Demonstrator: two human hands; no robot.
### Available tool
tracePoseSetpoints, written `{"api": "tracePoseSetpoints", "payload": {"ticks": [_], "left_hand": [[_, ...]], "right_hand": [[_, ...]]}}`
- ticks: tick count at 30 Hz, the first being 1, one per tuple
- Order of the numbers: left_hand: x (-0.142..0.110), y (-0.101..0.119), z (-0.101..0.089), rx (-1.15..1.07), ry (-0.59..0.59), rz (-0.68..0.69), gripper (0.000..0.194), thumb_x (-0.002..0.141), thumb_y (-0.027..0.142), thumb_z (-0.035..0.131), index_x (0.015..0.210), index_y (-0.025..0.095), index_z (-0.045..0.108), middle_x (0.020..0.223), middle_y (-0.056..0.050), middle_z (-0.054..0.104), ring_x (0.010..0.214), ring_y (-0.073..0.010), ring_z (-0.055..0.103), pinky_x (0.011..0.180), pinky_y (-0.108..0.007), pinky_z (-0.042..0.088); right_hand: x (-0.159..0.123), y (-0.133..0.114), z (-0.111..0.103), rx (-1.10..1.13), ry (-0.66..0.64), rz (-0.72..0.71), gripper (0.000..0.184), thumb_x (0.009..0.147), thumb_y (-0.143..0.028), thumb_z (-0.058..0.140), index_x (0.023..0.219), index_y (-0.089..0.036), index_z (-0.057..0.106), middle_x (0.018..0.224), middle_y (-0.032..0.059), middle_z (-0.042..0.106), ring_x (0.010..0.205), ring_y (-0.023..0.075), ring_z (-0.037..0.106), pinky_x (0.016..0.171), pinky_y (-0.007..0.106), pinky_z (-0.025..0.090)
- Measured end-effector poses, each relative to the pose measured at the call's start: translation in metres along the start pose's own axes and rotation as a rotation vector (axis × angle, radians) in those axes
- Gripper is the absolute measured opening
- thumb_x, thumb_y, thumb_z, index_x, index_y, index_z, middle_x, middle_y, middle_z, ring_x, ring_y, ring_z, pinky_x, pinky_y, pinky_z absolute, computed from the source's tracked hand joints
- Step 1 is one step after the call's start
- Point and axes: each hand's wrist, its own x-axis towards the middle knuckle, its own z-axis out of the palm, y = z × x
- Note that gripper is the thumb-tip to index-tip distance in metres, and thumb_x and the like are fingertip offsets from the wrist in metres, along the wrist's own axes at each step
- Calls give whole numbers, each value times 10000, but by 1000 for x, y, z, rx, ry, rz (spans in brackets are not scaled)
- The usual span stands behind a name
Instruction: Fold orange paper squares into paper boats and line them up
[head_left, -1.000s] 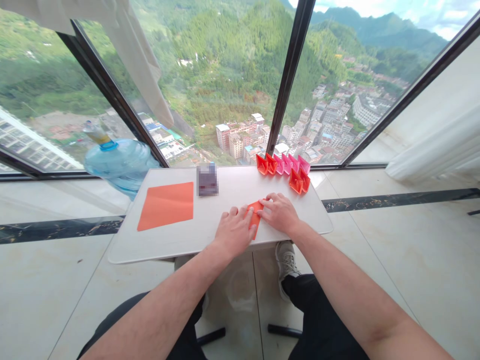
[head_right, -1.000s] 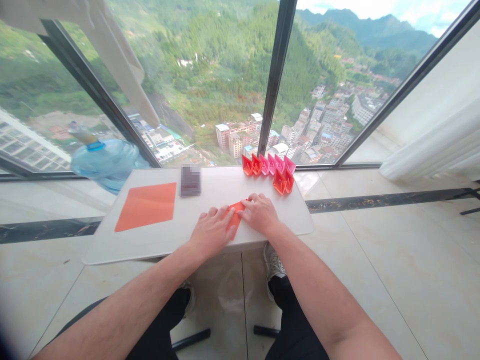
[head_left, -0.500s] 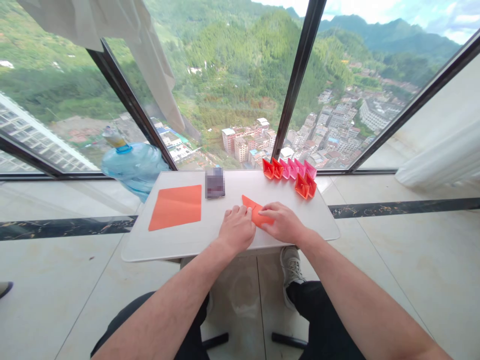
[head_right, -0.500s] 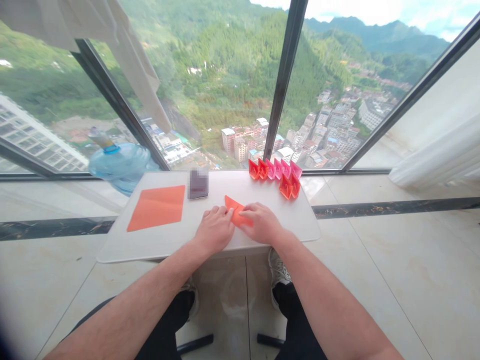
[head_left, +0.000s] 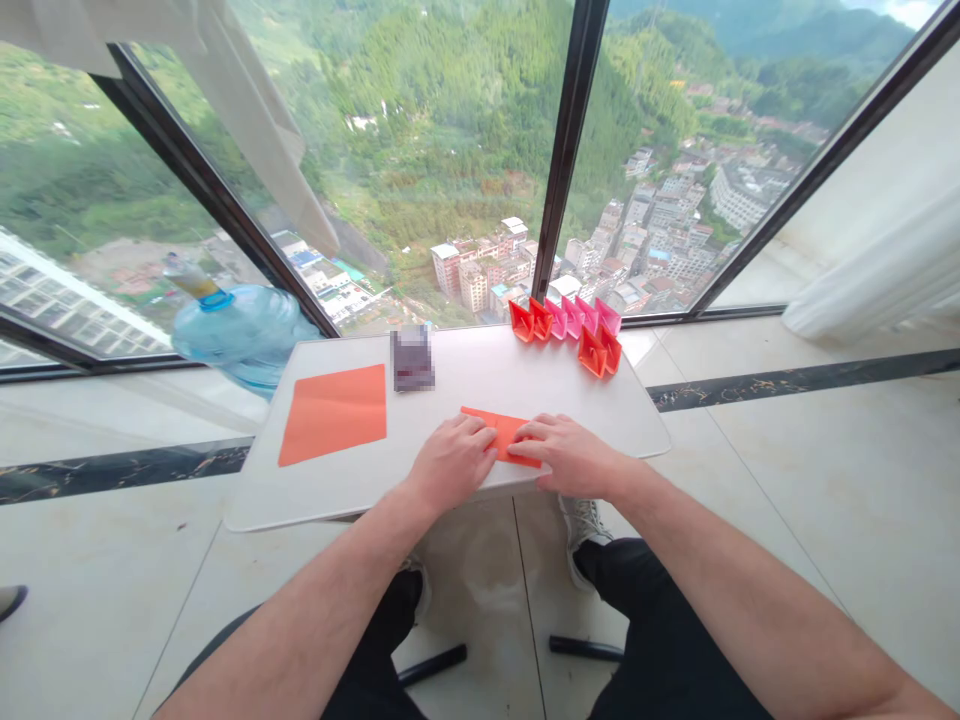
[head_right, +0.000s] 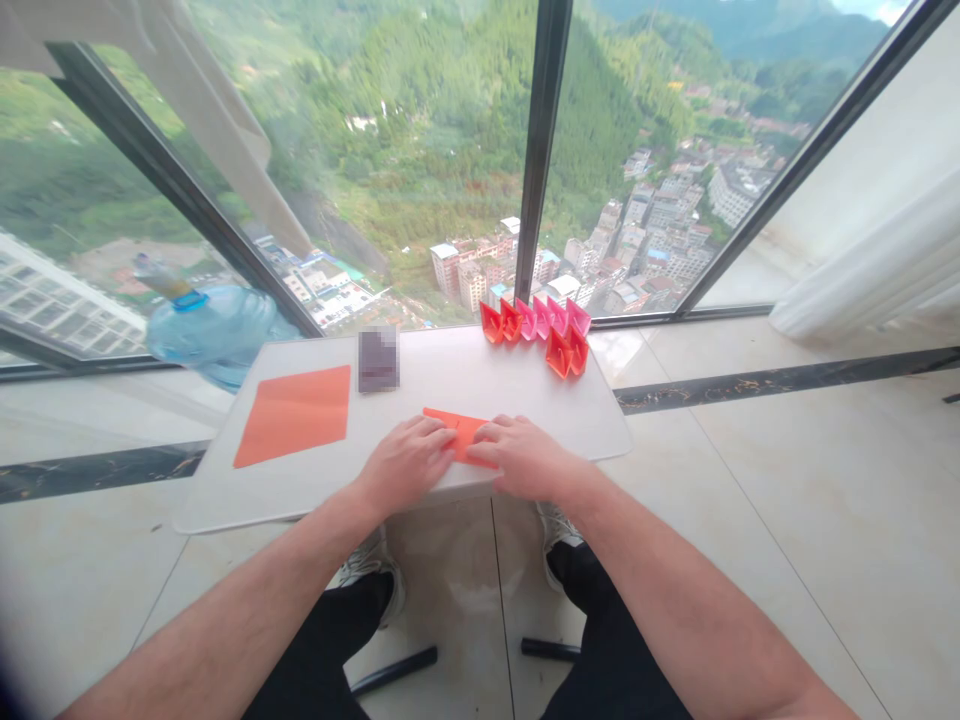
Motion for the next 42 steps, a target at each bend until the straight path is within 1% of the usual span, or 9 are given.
{"api": "tracePoseSetpoints", "payload": {"ticks": [4, 8, 11, 15, 21, 26, 33, 37, 42], "left_hand": [[0, 1, -2, -17, 12, -8, 259, 966, 232, 445, 940, 203, 701, 944, -86, 654, 941, -221, 576, 910, -399, 473], [1, -2, 1, -64, 55, -36, 269, 946, 189, 457, 965, 207, 725, 976, -84, 680, 955, -218, 590, 908, -392, 482], [3, -6, 4, -67, 75, -67, 270, 943, 207, 472, 993, 220, 737, 1016, -78, 693, 986, -225, 597, 914, -394, 485], [8, -11, 6, -43, 95, -102, 297, 956, 240, 463, 1100, 225, 722, 1067, -80, 692, 1033, -237, 594, 954, -402, 470], [14, -13, 0, 38, 69, -36, 308, 976, 279, 438, 1142, 216, 691, 1105, -91, 685, 1045, -245, 586, 992, -419, 428], [11, -5, -5, 68, 53, -11, 299, 961, 335, 476, 1156, 242, 683, 1226, -79, 675, 1114, -263, 591, 1038, -463, 363], [10, -3, -2, 96, 27, -37, 377, 942, 394, 501, 1248, 246, 662, 1343, -77, 637, 1203, -304, 560, 1048, -484, 344], [9, -3, -3, 95, 16, -25, 394, 946, 395, 493, 1267, 225, 642, 1308, -94, 647, 1203, -298, 561, 1032, -461, 369], [9, 0, -6, 73, 2, -49, 471, 946, 394, 491, 1376, 213, 551, 1219, -89, 678, 1163, -283, 564, 1015, -446, 377]], "right_hand": [[-4, -5, 1, -13, -2, -22, 517, 762, -127, 684, 1251, -291, 646, 1268, 52, 655, 1128, 236, 561, 990, 388, 427], [-2, -10, 3, -15, 29, -28, 382, 780, -131, 652, 1139, -253, 693, 1131, 61, 703, 1045, 223, 600, 943, 368, 457], [3, -9, 4, 14, 101, -21, 211, 844, -165, 611, 996, -236, 738, 1029, 60, 727, 972, 204, 622, 920, 340, 477], [15, 7, 3, 68, 225, 19, 215, 934, -216, 549, 931, -223, 763, 1021, 64, 744, 975, 194, 630, 921, 327, 489], [36, 38, 4, 145, 222, 82, 232, 821, -81, 641, 930, -230, 782, 999, 36, 762, 948, 182, 634, 910, 312, 498], [45, 51, -1, 223, 211, 179, 357, 719, 34, 552, 846, -203, 787, 896, 20, 761, 858, 156, 655, 854, 265, 494], [60, 57, -19, 353, 64, 370, 225, 790, -128, 597, 897, -199, 782, 829, -9, 749, 762, 131, 639, 723, 214, 468], [69, 57, -20, 386, 94, 532, 143, 802, -252, 681, 896, -177, 759, 823, 6, 743, 726, 127, 631, 652, 205, 447], [76, 52, -18, 373, 84, 620, 114, 770, -267, 729, 841, -179, 744, 828, 9, 742, 735, 128, 637, 645, 203, 436]]}}
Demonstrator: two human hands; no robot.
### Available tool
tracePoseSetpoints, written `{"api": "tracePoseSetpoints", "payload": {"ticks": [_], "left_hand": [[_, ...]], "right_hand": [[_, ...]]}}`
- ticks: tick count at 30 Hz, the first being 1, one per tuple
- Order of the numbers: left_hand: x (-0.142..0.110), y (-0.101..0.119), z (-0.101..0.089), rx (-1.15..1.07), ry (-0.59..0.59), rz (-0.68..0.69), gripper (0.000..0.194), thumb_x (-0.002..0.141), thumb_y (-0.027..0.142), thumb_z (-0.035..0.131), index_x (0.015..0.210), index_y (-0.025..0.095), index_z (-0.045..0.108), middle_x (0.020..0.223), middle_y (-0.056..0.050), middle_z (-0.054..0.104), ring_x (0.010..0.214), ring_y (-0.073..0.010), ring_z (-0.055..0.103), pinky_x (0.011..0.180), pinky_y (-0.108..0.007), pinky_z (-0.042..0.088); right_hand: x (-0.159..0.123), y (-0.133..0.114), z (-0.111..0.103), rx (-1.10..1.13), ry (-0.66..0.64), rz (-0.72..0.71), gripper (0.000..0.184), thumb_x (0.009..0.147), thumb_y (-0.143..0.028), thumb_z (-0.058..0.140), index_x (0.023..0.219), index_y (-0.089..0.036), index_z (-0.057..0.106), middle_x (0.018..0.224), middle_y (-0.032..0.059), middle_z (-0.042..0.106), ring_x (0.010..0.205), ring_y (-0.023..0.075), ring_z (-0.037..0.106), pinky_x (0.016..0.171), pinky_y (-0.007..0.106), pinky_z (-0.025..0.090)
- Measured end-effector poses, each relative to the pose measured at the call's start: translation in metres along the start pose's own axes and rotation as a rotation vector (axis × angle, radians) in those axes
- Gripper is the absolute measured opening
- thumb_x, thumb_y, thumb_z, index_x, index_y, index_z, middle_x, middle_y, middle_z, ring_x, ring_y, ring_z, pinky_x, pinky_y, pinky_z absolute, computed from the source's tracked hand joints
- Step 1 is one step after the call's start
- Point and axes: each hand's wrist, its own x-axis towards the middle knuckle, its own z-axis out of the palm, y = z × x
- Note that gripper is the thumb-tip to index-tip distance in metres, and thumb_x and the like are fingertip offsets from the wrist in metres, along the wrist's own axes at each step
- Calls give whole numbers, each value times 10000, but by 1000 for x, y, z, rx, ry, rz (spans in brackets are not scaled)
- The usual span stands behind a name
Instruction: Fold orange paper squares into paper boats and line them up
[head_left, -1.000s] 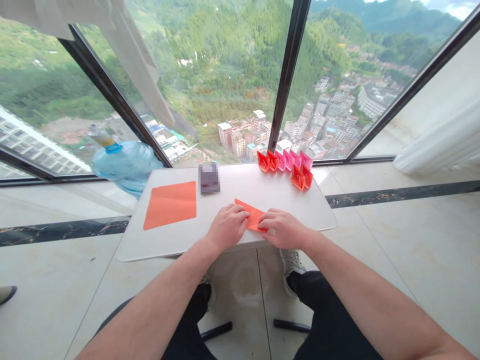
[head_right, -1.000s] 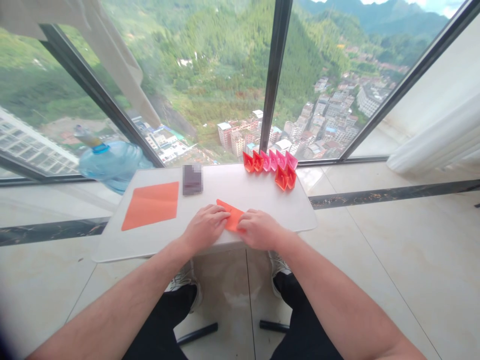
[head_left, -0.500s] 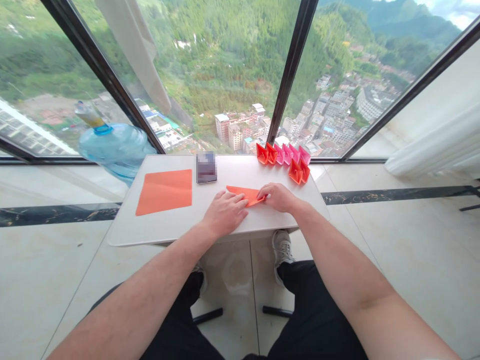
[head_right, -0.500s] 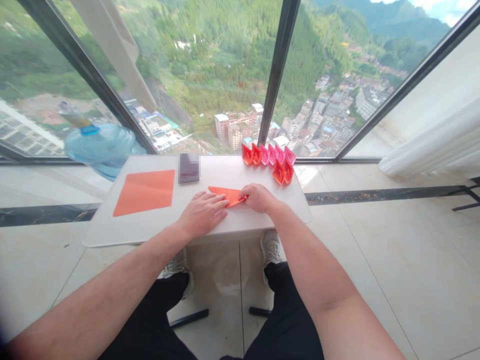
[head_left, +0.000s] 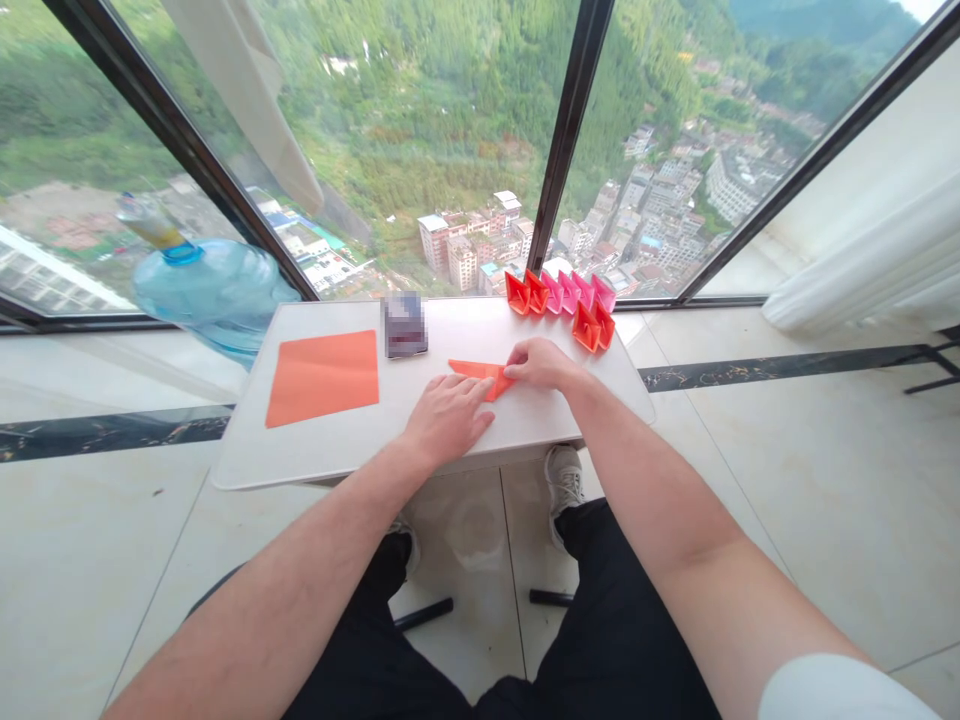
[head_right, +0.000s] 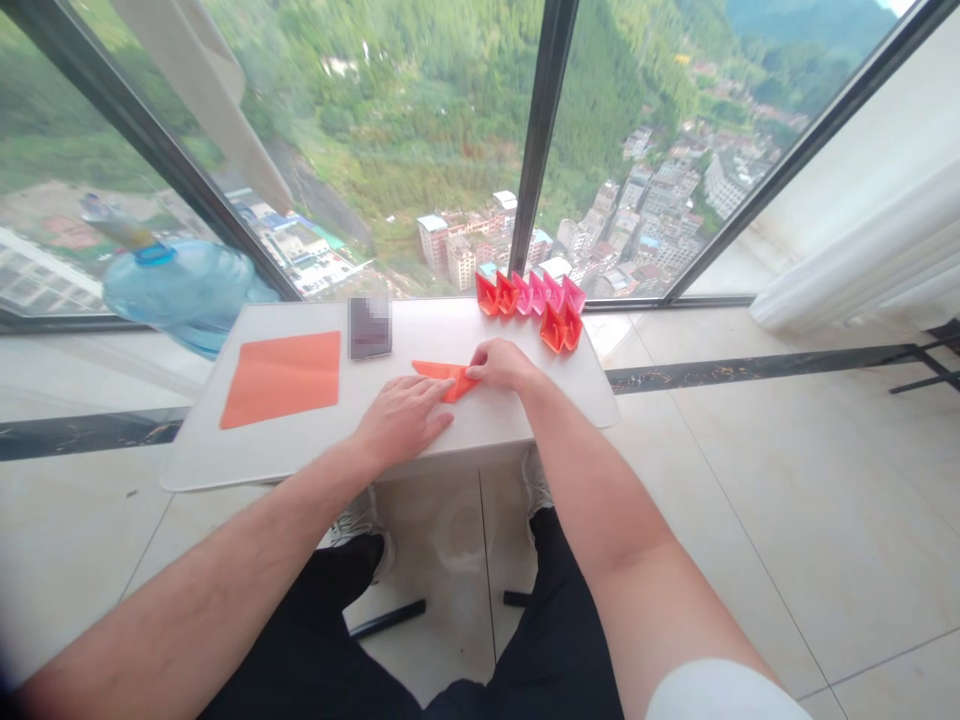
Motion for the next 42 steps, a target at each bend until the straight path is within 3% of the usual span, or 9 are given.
{"api": "tracePoseSetpoints", "payload": {"ticks": [3, 13, 22, 29, 35, 42], "left_hand": [[1, 2, 1, 14, -11, -9, 530, 954, 384, 469, 1470, 263, 456, 1233, -75, 663, 1150, -285, 545, 993, -448, 377], [2, 3, 3, 19, -42, -34, 470, 949, 372, 459, 1401, 265, 532, 1209, -96, 630, 1163, -292, 500, 1011, -455, 349], [3, 5, 4, 58, -34, -38, 467, 930, 359, 474, 1374, 240, 556, 1194, -101, 632, 1139, -299, 511, 993, -459, 353], [3, 5, 4, 54, -35, -55, 464, 926, 366, 475, 1363, 235, 560, 1230, -100, 622, 1154, -292, 509, 1023, -472, 336], [3, 7, 5, 74, -42, -77, 465, 926, 363, 463, 1368, 250, 550, 1256, -95, 619, 1170, -295, 498, 1034, -506, 328], [4, 8, 5, 86, -10, -72, 422, 965, 334, 391, 1333, 252, 581, 1173, -95, 646, 1112, -296, 527, 979, -503, 375]], "right_hand": [[-1, -5, 3, -46, 38, 32, 117, 748, -265, 742, 825, -177, 733, 833, 16, 740, 750, 130, 638, 646, 206, 428], [-2, -11, 12, -123, 104, 124, 110, 741, -294, 718, 817, -215, 705, 829, 2, 723, 744, 136, 619, 600, 222, 390], [-3, -13, 12, -100, 79, 156, 151, 770, -359, 717, 782, -211, 692, 762, 4, 712, 676, 132, 614, 578, 231, 375], [-1, -13, 18, -126, 112, 152, 118, 762, -325, 720, 804, -220, 690, 845, 6, 726, 742, 137, 623, 600, 230, 374], [-6, -4, 22, -227, 234, 156, 243, 773, -449, 711, 850, -229, 641, 897, 18, 701, 776, 160, 607, 633, 261, 367], [-19, 0, 25, -237, 269, 128, 358, 791, -545, 687, 953, -233, 621, 1025, 39, 653, 865, 180, 629, 711, 276, 423]]}}
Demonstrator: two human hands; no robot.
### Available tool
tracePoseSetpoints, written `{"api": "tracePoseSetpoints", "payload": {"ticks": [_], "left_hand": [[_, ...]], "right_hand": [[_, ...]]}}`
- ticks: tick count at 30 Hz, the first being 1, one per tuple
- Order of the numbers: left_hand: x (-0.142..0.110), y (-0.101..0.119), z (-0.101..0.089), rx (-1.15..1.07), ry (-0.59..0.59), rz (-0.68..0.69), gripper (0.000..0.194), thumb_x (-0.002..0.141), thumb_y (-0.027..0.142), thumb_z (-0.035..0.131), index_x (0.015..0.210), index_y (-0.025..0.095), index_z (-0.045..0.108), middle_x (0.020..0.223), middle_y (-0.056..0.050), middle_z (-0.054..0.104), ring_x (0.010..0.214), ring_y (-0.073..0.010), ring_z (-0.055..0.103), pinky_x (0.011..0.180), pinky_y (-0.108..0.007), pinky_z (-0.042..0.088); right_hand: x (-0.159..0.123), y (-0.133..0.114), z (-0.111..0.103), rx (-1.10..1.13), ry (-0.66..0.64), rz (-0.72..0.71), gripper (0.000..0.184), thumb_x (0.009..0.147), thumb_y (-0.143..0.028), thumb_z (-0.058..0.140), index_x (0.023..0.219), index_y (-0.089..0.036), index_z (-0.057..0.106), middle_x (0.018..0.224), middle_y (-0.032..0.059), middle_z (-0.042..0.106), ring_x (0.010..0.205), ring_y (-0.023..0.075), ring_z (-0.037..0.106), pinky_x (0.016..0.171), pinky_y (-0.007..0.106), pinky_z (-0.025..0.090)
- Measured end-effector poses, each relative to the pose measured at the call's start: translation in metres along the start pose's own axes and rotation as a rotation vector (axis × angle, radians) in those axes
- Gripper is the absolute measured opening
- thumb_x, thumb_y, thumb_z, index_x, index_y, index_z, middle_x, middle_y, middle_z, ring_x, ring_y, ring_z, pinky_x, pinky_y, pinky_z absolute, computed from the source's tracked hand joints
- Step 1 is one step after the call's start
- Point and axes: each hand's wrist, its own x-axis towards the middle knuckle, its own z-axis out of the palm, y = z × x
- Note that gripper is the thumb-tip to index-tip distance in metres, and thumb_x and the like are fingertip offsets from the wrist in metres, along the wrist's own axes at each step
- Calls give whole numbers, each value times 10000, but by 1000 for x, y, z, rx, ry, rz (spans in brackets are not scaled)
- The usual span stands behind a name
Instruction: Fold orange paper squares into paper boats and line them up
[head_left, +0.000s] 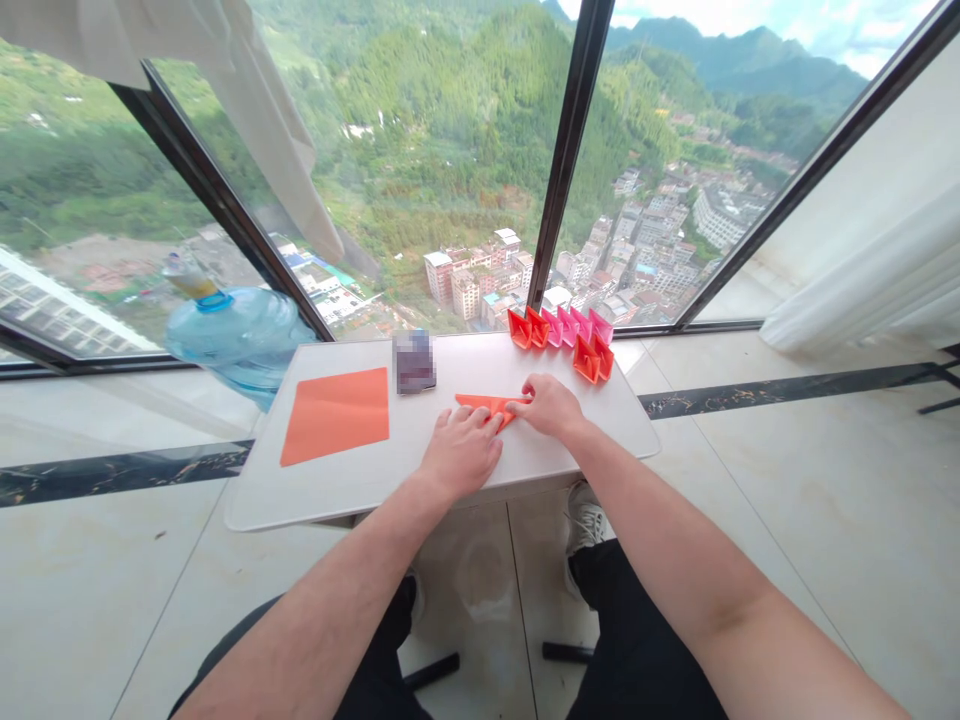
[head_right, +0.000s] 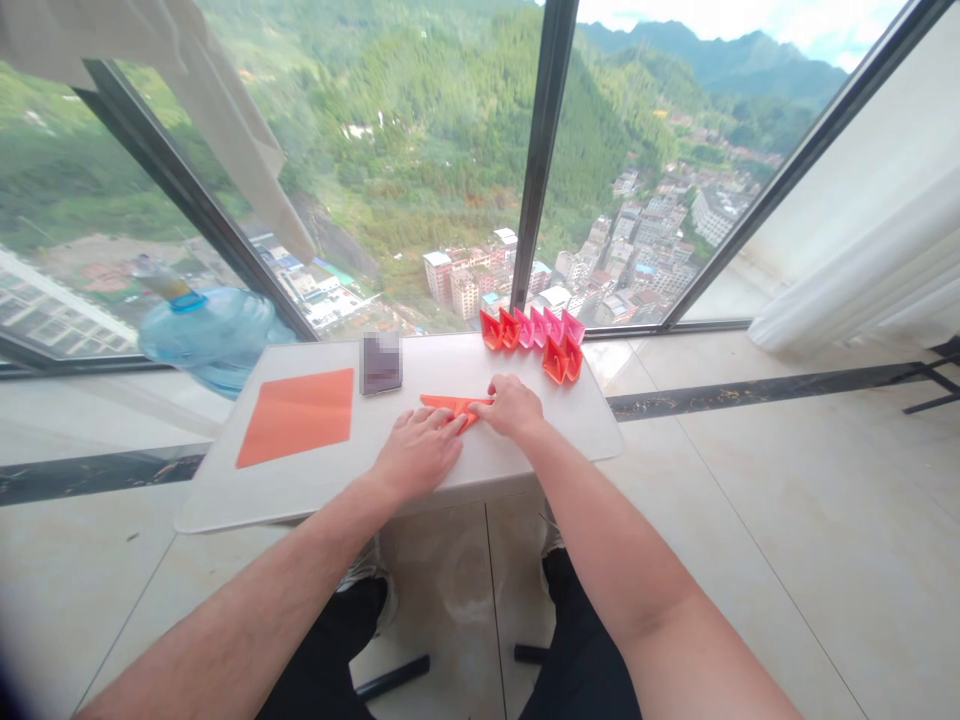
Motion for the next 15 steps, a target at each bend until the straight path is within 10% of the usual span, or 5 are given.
{"api": "tracePoseSetpoints", "payload": {"ticks": [15], "left_hand": [[-1, 2, 3, 4, -3, -21, 415, 954, 317, 426, 1336, 247, 572, 1220, -97, 646, 1144, -301, 528, 1022, -523, 348]], "right_hand": [[4, 10, -2, 15, 25, 120, 269, 796, -470, 676, 928, -240, 630, 949, 36, 706, 866, 203, 640, 710, 289, 420]]}}
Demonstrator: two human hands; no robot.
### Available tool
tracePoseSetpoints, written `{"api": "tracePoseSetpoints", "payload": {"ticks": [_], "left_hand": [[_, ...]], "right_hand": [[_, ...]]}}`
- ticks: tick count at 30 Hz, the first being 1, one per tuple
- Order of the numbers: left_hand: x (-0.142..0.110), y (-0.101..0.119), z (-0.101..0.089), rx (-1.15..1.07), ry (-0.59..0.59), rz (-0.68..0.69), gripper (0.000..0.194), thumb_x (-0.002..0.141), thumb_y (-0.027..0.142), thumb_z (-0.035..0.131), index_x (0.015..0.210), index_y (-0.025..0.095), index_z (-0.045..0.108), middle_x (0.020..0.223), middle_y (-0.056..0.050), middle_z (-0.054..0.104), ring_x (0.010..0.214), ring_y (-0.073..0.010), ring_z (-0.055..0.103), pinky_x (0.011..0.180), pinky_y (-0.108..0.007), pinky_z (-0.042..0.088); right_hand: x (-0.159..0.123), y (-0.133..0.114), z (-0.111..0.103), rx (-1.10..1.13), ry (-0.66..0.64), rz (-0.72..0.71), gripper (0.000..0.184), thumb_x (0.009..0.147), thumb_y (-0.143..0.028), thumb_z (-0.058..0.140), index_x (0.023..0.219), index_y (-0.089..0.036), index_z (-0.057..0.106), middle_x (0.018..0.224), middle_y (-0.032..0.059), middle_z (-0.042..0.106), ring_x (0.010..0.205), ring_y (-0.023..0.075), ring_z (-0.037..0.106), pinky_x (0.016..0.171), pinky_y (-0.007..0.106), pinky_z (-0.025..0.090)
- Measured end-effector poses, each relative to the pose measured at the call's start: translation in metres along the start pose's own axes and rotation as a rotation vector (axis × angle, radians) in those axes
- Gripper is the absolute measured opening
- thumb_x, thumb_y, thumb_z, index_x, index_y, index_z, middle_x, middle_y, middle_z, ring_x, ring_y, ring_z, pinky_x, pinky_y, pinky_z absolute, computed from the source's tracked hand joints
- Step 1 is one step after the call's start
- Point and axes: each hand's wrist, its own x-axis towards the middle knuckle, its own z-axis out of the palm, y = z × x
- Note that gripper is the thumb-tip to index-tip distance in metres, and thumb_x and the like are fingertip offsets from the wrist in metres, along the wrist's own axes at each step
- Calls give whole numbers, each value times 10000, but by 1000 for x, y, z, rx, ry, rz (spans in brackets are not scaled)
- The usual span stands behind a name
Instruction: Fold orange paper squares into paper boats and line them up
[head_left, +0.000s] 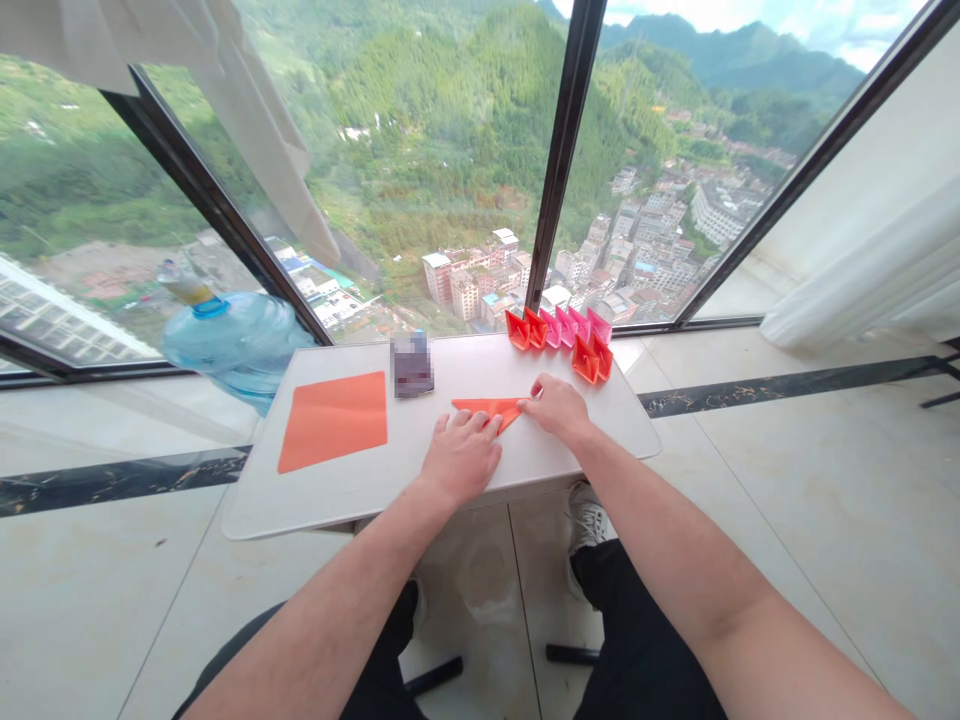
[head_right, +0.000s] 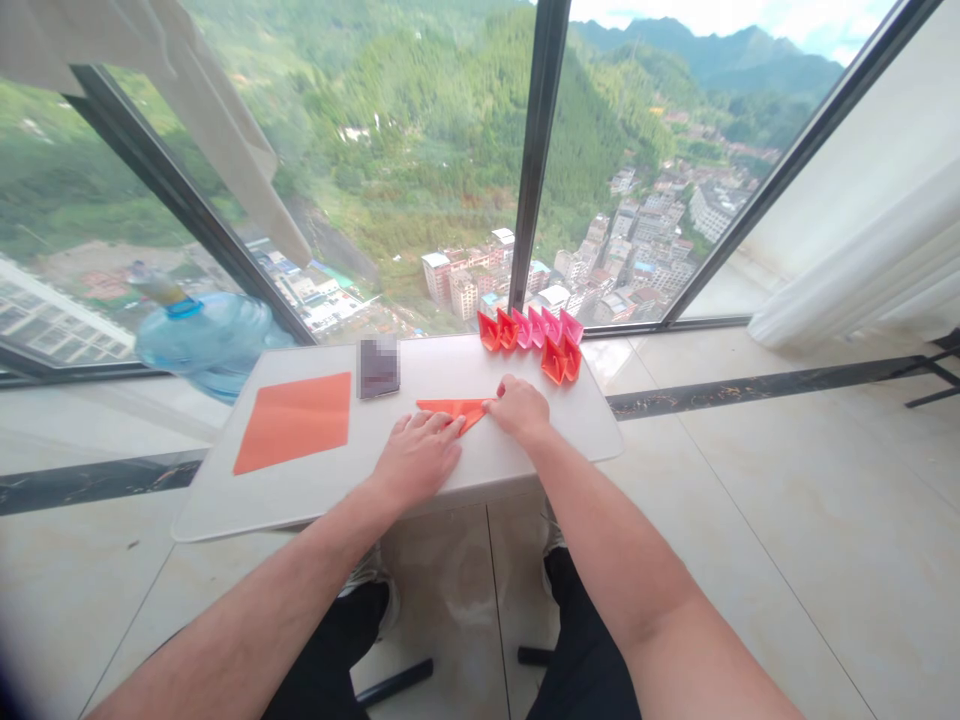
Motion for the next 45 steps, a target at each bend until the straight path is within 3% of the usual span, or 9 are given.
{"api": "tracePoseSetpoints", "payload": {"ticks": [7, 12, 15, 18, 22, 28, 32, 37, 45], "left_hand": [[3, -2, -2, -22, -26, -13, 397, 971, 283, 378, 1313, 258, 578, 1175, -91, 647, 1090, -287, 535, 960, -488, 382], [8, -6, -2, -68, -51, -42, 374, 945, 256, 402, 1245, 323, 615, 1152, -69, 638, 1065, -274, 532, 900, -455, 413], [10, -9, 0, -100, -54, -51, 386, 916, 215, 421, 1214, 349, 628, 1172, -48, 631, 1100, -264, 520, 896, -435, 421], [11, -12, 2, -108, -58, -56, 415, 901, 190, 421, 1222, 349, 631, 1189, -41, 632, 1103, -263, 519, 894, -433, 422], [12, -14, 5, -109, -54, -49, 438, 909, 196, 410, 1260, 343, 627, 1219, -52, 628, 1108, -271, 521, 899, -441, 418], [12, -16, 5, -112, -54, -47, 422, 918, 216, 420, 1244, 372, 638, 1229, -39, 632, 1116, -259, 520, 913, -427, 414], [11, -17, 5, -111, -60, -48, 473, 913, 177, 402, 1280, 378, 622, 1234, -35, 632, 1138, -256, 517, 927, -428, 415], [9, -15, 3, -79, -56, -33, 479, 906, 176, 410, 1306, 349, 609, 1263, -45, 622, 1153, -271, 514, 933, -442, 408], [1, -6, 2, 20, -26, -4, 506, 921, 157, 385, 1383, 281, 548, 1288, -91, 611, 1112, -287, 525, 972, -488, 370]], "right_hand": [[1, 2, 4, 21, 129, 63, 169, 895, -354, 554, 833, -225, 643, 838, 37, 707, 821, 197, 638, 692, 283, 412], [-19, -9, 15, -11, 134, -261, 149, 917, -312, 531, 866, -223, 640, 918, 36, 695, 860, 176, 619, 765, 274, 421], [-26, -14, 18, -108, 95, -323, 153, 918, -312, 538, 855, -223, 646, 927, 61, 682, 934, 199, 605, 792, 287, 420], [-27, -14, 17, -120, 83, -299, 175, 896, -389, 584, 860, -227, 639, 923, 59, 667, 936, 204, 600, 794, 292, 421], [-27, -13, 9, -87, 52, -273, 348, 786, -560, 681, 894, -234, 623, 938, 47, 640, 904, 204, 603, 770, 291, 426], [-26, -17, 1, -92, -30, -270, 549, 645, -681, 745, 928, -232, 605, 973, 55, 637, 928, 222, 607, 734, 291, 434], [-17, -16, -2, -31, -84, -212, 365, 772, -572, 677, 893, -234, 616, 945, 37, 670, 856, 186, 617, 685, 272, 415], [-4, -17, 0, -11, -61, -88, 151, 804, -366, 639, 895, -245, 638, 904, 20, 714, 821, 183, 637, 639, 270, 385], [2, -30, 9, -83, -9, -7, 365, 801, -570, 602, 910, -225, 654, 946, 75, 714, 859, 236, 660, 692, 311, 434]]}}
